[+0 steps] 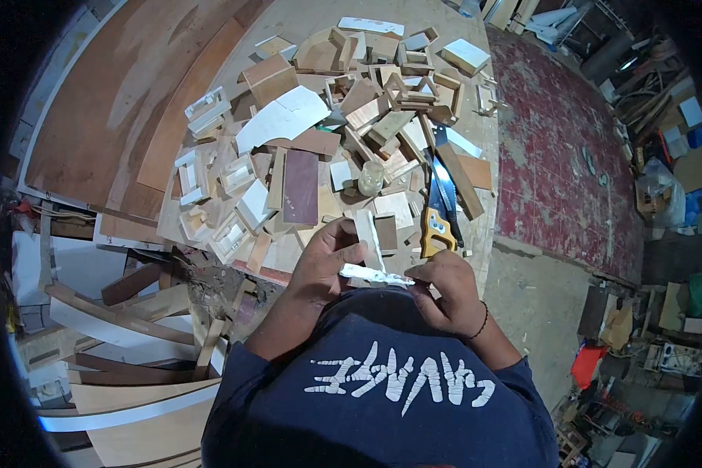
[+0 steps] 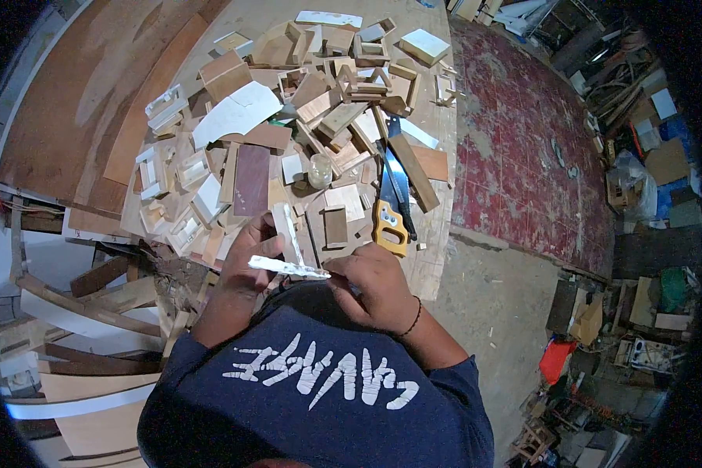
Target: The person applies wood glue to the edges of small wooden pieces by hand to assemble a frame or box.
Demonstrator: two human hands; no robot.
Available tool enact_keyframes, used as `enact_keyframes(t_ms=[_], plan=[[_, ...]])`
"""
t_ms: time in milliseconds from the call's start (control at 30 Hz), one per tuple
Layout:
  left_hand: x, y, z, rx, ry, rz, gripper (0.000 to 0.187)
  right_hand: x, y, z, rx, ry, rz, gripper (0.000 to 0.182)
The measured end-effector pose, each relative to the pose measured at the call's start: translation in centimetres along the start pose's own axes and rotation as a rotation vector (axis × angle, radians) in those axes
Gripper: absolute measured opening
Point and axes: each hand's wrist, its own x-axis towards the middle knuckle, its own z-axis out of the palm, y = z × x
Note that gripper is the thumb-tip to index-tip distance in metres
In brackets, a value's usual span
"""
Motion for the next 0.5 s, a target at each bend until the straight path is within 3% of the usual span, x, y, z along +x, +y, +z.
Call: enact_keyframes(t_ms=[67,133,233,500], plan=[[0.0,0.2,-0.1,0.027,0.045,0.034,0.023,0.1,0.0,0.2,-0.039,-0.019,-0.036,0.024],[-0.1,1.1,-0.6,0.055,-0.143,-0.052,0.024,0.0,0.1,0.5,-0.040,-0.011,-0.033,0.024],[-0.2,0.6,-0.2,0.165,-0.062,-0.012,0.023,0.1,0.2,0.9,-0.044,0.001,-0.042,0.026],[-0.1,0.5,0.3,0.104,-0.084,-0.077,0.025,0.6,0.3,1.4,-0.054,0.042,-0.077,0.027]])
